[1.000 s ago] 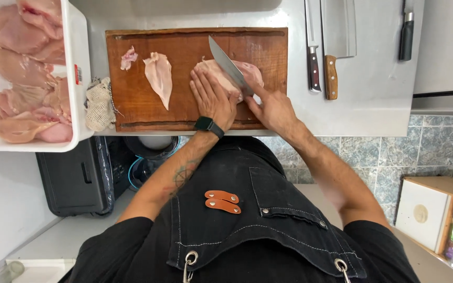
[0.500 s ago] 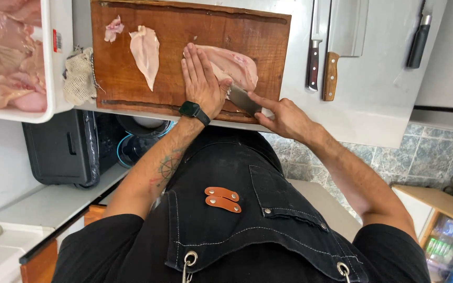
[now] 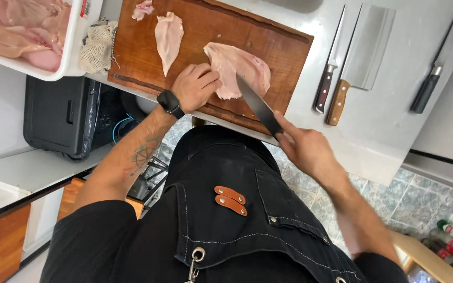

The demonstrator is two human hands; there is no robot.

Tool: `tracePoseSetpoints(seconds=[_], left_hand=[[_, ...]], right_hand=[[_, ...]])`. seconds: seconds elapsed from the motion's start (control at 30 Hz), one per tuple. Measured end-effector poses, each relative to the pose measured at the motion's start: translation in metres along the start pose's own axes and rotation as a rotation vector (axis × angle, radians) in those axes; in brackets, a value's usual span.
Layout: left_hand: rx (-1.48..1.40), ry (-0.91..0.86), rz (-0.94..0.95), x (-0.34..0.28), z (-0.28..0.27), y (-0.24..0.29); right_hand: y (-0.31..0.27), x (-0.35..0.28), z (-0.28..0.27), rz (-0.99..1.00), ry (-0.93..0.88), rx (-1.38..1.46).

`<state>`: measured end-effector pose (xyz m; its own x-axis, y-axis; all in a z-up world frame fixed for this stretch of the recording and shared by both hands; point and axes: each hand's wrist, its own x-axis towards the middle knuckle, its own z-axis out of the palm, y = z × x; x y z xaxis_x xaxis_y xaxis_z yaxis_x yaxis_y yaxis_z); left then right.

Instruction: Slicing raw chicken breasts into thinner fillets on a wooden cutting board using a chef's knife.

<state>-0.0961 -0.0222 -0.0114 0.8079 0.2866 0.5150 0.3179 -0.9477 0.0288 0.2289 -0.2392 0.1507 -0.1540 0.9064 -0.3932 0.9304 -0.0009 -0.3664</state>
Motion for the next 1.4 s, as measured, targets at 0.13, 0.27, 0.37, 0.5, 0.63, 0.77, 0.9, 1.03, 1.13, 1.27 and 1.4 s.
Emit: tracePoseSetpoints(seconds=[0.13, 0.27, 0.37, 0.5, 0.63, 0.77, 0.9, 1.03, 1.13, 1.27, 1.4], left_hand=[[-0.013, 0.042, 0.013, -0.006, 0.009, -0.004], [-0.028, 0.049, 0.041, -0.005, 0.008, -0.004], [-0.059, 0.141, 0.091, 0.026, -0.03, 0.001], [-0.076, 0.178, 0.1, 0.024, -0.028, 0.0], [-0.089, 0.19, 0.107, 0.014, -0.016, -0.004], [-0.116, 0.164, 0.084, 0.009, -0.015, -0.003], [-0.132, 0.155, 0.047, 0.003, -0.018, -0.001], [-0.155, 0.146, 0.048, 0.006, -0.02, -0.004], [-0.146, 0.152, 0.053, 0.004, -0.017, -0.005], [-0.135, 0.152, 0.053, 0.006, -0.019, -0.005], [-0.137, 0.132, 0.031, -0.002, -0.019, 0.001]], right_hand=[[-0.015, 0.036, 0.036, 0.088, 0.046, 0.116], [-0.034, 0.052, 0.047, 0.125, 0.003, 0.149], [-0.049, 0.052, 0.031, 0.124, 0.009, 0.139], [-0.062, 0.07, 0.03, 0.117, 0.026, 0.133], [-0.078, 0.101, 0.024, 0.072, 0.126, 0.089], [-0.086, 0.138, 0.028, 0.133, 0.212, 0.135], [-0.074, 0.127, 0.032, 0.106, 0.238, 0.148], [-0.069, 0.119, 0.044, 0.094, 0.268, 0.162], [-0.075, 0.117, 0.044, 0.089, 0.264, 0.197], [-0.072, 0.122, 0.05, 0.075, 0.261, 0.209], [-0.066, 0.101, 0.048, 0.071, 0.224, 0.194]])
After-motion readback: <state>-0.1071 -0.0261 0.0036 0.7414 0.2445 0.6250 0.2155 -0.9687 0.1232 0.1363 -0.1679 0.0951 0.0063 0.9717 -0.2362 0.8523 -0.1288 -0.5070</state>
